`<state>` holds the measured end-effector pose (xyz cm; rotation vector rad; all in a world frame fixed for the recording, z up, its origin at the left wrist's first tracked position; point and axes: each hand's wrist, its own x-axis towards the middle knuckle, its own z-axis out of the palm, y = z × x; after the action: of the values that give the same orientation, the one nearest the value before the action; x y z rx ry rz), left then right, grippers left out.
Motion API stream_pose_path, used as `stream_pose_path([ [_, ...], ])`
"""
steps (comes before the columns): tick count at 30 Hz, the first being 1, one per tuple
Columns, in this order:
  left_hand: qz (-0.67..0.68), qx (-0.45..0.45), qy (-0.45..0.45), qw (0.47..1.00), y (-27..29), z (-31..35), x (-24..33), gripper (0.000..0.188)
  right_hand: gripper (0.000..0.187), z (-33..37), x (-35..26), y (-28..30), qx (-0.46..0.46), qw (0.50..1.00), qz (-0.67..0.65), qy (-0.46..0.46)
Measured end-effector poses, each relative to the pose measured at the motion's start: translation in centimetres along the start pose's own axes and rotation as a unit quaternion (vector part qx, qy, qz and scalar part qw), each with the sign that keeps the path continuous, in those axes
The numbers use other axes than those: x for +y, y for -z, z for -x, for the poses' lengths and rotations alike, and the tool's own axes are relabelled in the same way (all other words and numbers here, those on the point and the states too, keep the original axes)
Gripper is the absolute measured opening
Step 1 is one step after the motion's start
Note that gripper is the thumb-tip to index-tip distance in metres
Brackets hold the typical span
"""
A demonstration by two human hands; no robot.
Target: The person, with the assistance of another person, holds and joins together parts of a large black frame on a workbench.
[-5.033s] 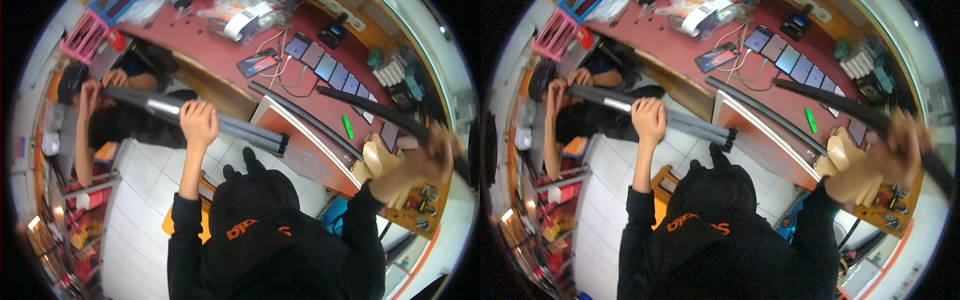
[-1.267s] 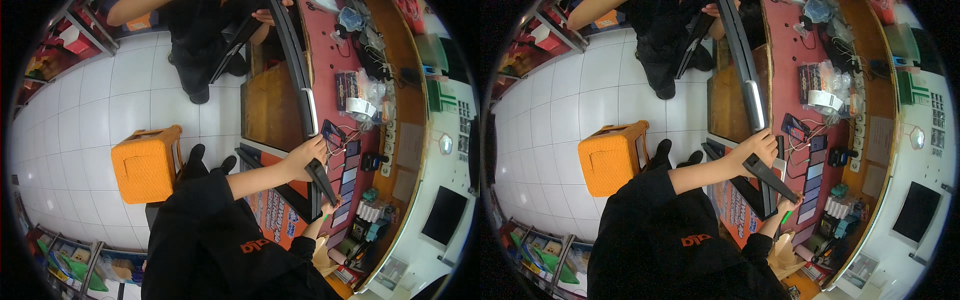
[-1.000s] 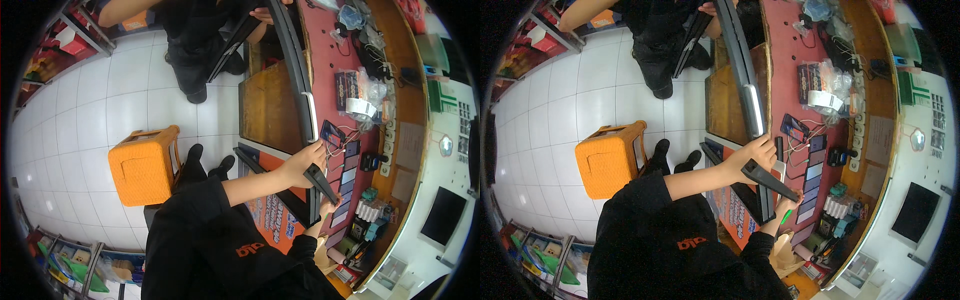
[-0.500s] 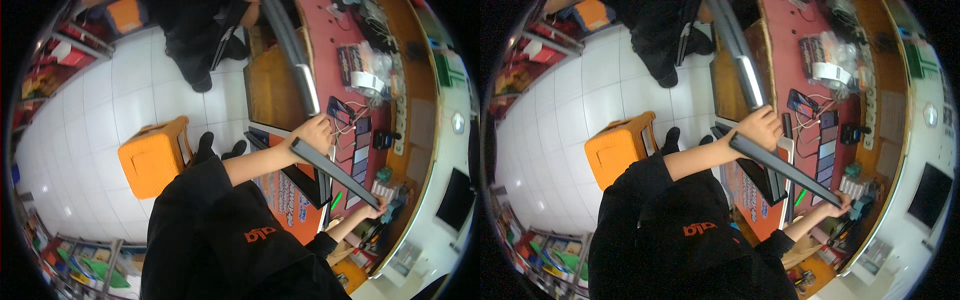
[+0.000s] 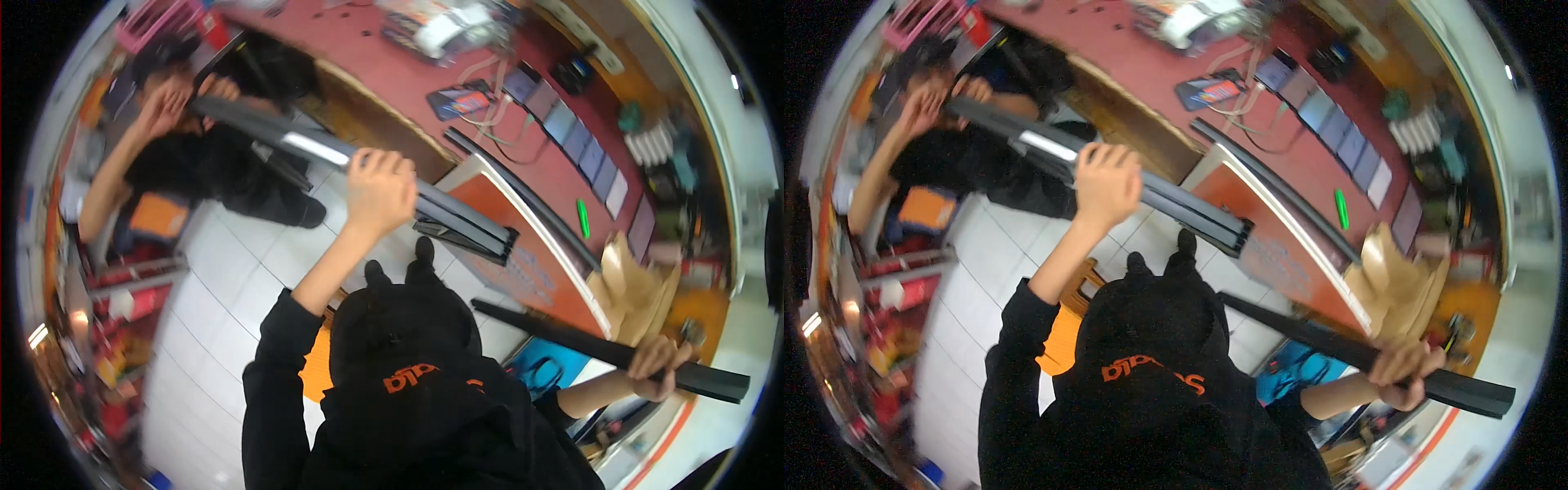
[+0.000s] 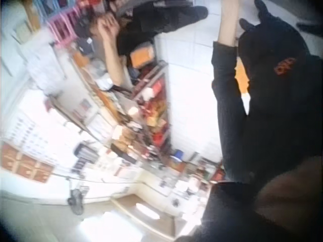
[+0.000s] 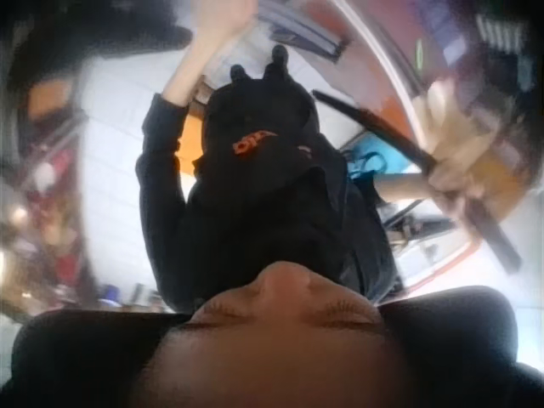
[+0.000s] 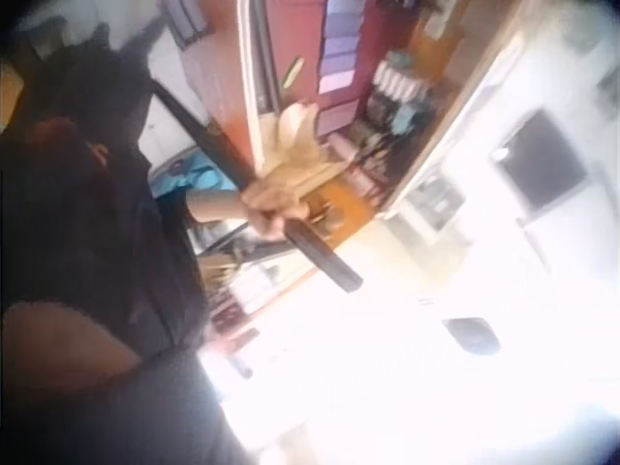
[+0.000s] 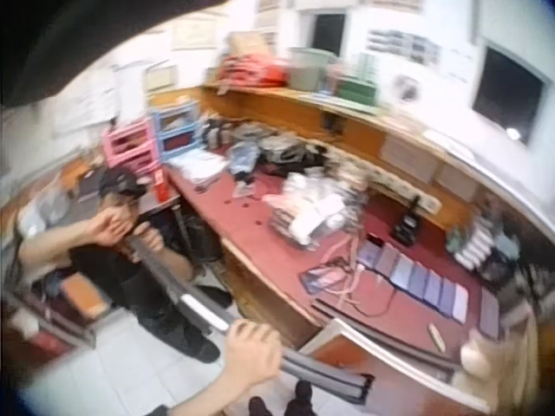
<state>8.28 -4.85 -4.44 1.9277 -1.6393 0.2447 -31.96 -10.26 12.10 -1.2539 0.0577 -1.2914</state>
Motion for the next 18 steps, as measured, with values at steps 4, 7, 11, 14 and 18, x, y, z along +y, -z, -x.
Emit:
stream_pose_path([
  [4,-0.072,0.019,-0.063,0.995,-0.3,-0.1,-0.1,0.019,0.019,7.2,3.6,-2.1,0.109,0.941,0.319,-0.004],
  [7,-0.080,-0.039,-0.067,0.994,-1.0,-0.6,0.0,0.021,0.019,10.6,5.9,-2.7,0.169,0.835,0.523,-0.024],
  [11,-0.121,-0.039,-0.083,0.988,1.3,0.5,-0.1,0.028,0.016,16.0,7.6,-0.2,0.228,0.801,0.541,-0.114],
  [14,-0.107,-0.050,-0.093,0.989,0.7,1.1,-1.0,0.032,0.020,21.1,9.9,3.5,0.324,0.804,0.473,-0.159],
  [18,-0.094,-0.064,-0.093,0.989,0.2,1.2,-1.1,0.037,0.028,26.3,11.9,7.0,0.378,0.752,0.502,-0.202],
])
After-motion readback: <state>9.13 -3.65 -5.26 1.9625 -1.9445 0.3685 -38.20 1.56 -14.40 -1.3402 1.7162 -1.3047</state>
